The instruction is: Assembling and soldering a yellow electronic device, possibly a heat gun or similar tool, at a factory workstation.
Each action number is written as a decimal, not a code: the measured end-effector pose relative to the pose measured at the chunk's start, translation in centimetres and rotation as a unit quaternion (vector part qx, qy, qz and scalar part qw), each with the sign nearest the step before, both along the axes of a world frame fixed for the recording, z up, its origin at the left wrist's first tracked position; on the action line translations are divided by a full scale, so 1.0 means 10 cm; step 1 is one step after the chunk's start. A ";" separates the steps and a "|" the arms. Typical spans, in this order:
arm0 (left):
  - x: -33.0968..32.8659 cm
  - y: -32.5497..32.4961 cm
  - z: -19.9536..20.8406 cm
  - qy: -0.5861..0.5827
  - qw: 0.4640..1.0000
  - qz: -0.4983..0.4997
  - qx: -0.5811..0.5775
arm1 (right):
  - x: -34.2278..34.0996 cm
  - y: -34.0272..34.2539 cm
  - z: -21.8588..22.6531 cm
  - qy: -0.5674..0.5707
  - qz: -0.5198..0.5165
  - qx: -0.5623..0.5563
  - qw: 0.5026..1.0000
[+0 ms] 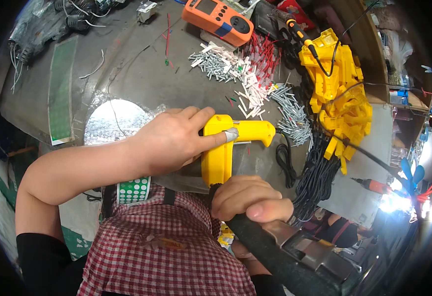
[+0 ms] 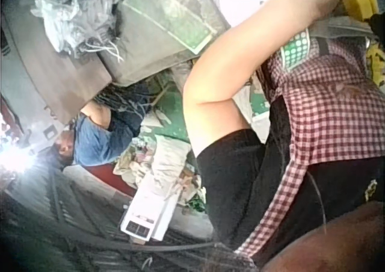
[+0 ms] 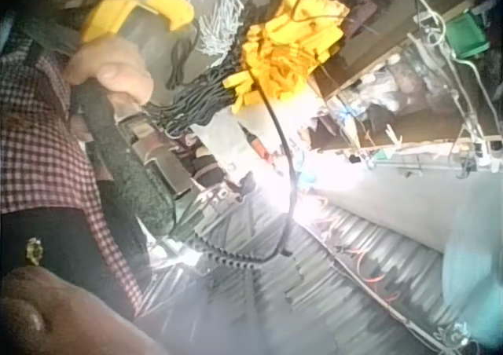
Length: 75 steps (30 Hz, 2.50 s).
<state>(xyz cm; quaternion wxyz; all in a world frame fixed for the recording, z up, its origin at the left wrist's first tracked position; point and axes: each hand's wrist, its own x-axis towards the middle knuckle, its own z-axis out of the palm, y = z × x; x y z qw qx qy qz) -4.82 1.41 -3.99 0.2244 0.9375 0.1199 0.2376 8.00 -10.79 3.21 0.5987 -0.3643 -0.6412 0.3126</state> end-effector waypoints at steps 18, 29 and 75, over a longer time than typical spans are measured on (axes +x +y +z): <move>-0.19 -0.03 0.18 0.041 0.991 -0.129 0.013 | 0.26 -0.29 0.59 0.267 -0.008 0.013 0.964; -0.23 -0.03 0.28 0.096 0.988 -0.029 -0.116 | 1.01 -1.02 -0.19 0.560 -0.240 -0.038 0.792; -0.17 -0.05 0.31 0.092 0.982 -0.022 -0.164 | 0.75 -0.65 -0.50 0.617 -0.209 0.027 0.758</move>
